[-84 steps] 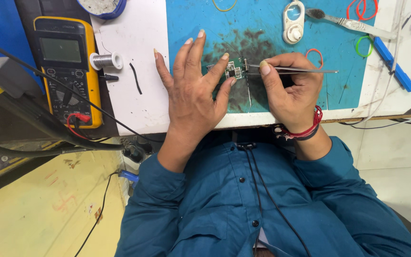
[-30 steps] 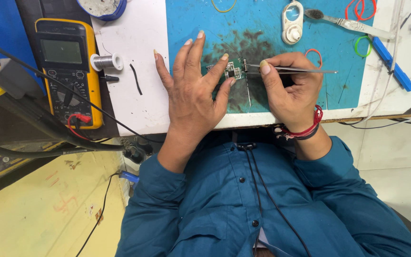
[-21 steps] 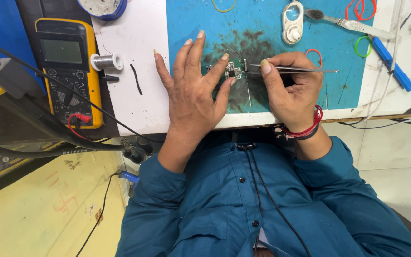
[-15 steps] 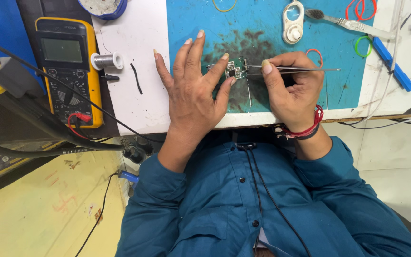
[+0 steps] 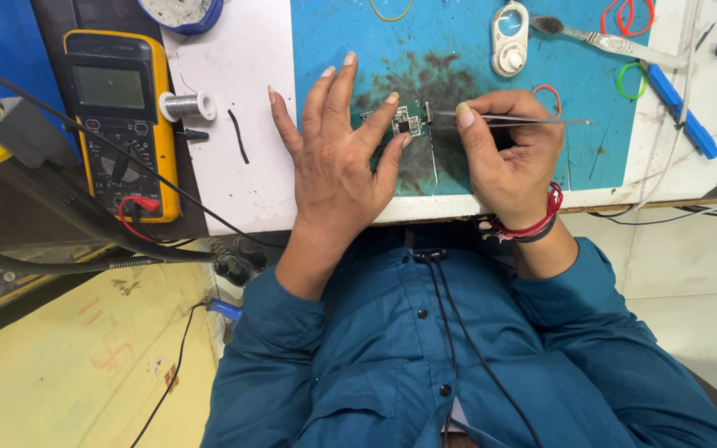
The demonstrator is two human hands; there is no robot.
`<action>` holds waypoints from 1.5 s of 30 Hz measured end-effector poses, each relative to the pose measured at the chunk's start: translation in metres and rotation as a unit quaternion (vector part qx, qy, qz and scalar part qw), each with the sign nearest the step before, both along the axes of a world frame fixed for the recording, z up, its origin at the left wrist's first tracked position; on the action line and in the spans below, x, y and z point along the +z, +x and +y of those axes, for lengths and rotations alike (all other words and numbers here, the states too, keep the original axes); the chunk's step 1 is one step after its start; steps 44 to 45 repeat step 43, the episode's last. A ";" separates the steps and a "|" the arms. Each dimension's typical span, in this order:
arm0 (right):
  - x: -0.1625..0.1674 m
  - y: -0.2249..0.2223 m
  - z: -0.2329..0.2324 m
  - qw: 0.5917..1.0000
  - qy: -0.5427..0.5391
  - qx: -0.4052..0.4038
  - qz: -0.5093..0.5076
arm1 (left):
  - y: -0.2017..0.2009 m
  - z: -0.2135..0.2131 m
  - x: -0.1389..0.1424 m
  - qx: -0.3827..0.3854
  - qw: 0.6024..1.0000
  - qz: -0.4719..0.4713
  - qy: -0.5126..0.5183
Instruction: The person holds a green mobile phone keypad board on a work mat and solders its button contacts with a soldering iron, steadying the board with the other hand. They then wipe the board with a cloth, set it down, and use tweezers to work on a smaller circuit board.
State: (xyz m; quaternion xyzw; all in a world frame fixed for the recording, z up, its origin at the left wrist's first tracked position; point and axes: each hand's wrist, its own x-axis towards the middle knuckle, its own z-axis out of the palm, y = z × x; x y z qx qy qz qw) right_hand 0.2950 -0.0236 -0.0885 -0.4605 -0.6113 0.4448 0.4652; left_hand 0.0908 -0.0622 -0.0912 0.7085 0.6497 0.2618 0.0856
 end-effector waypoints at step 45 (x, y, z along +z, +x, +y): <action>0.025 0.019 -0.010 0.974 0.070 -0.038 -0.213 | 0.008 -0.005 0.020 0.027 0.977 -0.193 -0.080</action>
